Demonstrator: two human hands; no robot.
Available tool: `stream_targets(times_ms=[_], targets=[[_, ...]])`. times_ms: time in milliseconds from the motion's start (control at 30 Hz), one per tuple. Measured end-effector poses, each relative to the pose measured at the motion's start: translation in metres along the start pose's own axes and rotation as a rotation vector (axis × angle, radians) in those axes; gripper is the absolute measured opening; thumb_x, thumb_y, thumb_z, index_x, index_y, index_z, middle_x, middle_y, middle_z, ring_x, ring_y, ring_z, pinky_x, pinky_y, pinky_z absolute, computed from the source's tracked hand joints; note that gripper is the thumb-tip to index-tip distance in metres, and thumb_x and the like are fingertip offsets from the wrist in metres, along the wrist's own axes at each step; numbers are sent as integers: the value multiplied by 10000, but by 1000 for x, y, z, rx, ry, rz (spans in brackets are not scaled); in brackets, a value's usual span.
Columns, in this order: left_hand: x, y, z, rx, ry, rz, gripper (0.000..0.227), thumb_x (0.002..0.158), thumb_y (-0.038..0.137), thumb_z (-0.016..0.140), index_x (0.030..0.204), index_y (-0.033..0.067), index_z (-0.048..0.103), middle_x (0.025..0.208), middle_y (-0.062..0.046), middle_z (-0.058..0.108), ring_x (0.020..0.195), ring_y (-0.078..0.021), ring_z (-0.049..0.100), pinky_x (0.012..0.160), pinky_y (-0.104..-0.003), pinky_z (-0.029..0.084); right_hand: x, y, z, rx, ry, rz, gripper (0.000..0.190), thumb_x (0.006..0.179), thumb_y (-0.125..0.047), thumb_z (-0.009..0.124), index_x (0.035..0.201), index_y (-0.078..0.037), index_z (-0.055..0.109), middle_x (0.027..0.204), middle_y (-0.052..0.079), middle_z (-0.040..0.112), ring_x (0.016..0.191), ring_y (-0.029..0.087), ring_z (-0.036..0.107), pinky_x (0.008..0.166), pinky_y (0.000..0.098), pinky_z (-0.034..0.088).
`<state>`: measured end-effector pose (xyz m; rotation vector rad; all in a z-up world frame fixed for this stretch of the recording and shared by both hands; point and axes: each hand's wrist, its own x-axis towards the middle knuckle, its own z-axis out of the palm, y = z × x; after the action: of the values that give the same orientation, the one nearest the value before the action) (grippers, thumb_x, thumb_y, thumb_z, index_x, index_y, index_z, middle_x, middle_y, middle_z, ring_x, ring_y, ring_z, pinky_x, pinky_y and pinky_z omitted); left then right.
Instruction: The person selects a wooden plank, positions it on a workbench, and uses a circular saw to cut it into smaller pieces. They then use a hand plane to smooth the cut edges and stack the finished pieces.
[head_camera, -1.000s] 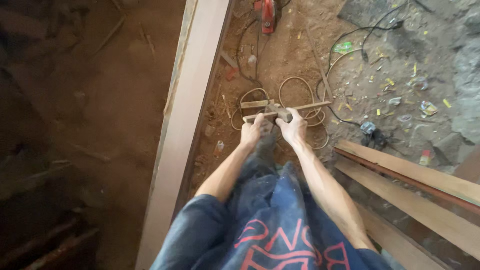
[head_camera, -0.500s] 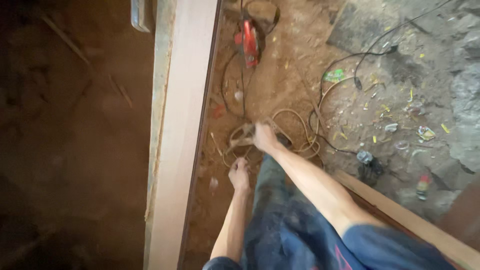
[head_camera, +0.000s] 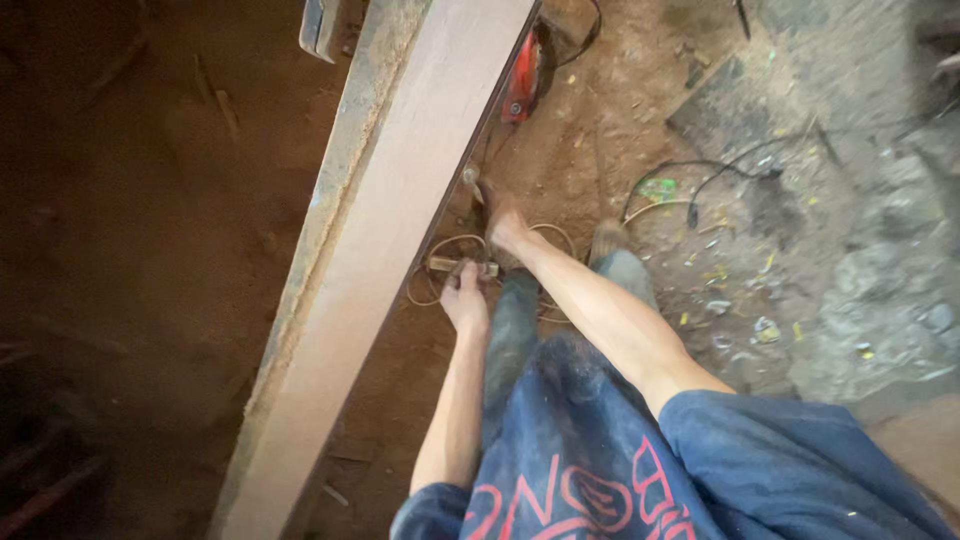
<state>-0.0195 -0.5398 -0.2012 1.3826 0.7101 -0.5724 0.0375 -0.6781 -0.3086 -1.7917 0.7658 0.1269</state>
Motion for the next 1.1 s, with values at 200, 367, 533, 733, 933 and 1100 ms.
stream_targets(times_ms=[200,367,533,733,933,1100], targets=[[-8,16,44,-73,26,-34,180,909,125,669,1061,29,675,799,-43,658,605,-128,573,525,-274,463,-56,16,-123,-314,-262,26,387,933,-184,715,1263,7,647,1100,258,734,1065,387,702,928,437,557],[-12,29,104,-38,195,137,194,894,157,683,1043,37,712,827,-8,672,669,-85,601,571,-245,504,-14,-29,-245,-248,-263,-108,451,853,-209,733,1261,-31,658,1045,197,769,981,294,751,868,389,580],[-26,51,194,-432,233,163,364,961,311,696,1182,23,664,867,-14,663,675,-100,597,555,-260,458,42,-112,-335,-288,-260,-408,357,923,-195,702,1245,-40,687,1002,169,778,899,250,778,828,358,601],[-3,105,277,-638,373,25,593,859,464,724,1280,72,584,1077,-74,673,823,-211,658,666,-372,567,84,-206,-340,-404,-396,-898,564,846,-126,769,1373,-52,582,1218,177,663,1056,308,676,946,401,545],[63,145,305,-991,496,128,711,713,454,836,1156,-83,688,1088,-150,716,904,-280,702,730,-483,607,117,-269,-291,-773,-520,-1307,997,673,-259,886,1538,-108,413,1488,253,415,1340,449,397,1122,537,373],[63,151,317,-1051,615,230,758,648,429,896,1113,-129,680,1117,-196,726,897,-264,715,756,-457,603,134,-302,-258,-1193,-615,-1461,1199,486,-378,928,1539,-237,372,1527,230,375,1384,439,371,1120,593,313]])
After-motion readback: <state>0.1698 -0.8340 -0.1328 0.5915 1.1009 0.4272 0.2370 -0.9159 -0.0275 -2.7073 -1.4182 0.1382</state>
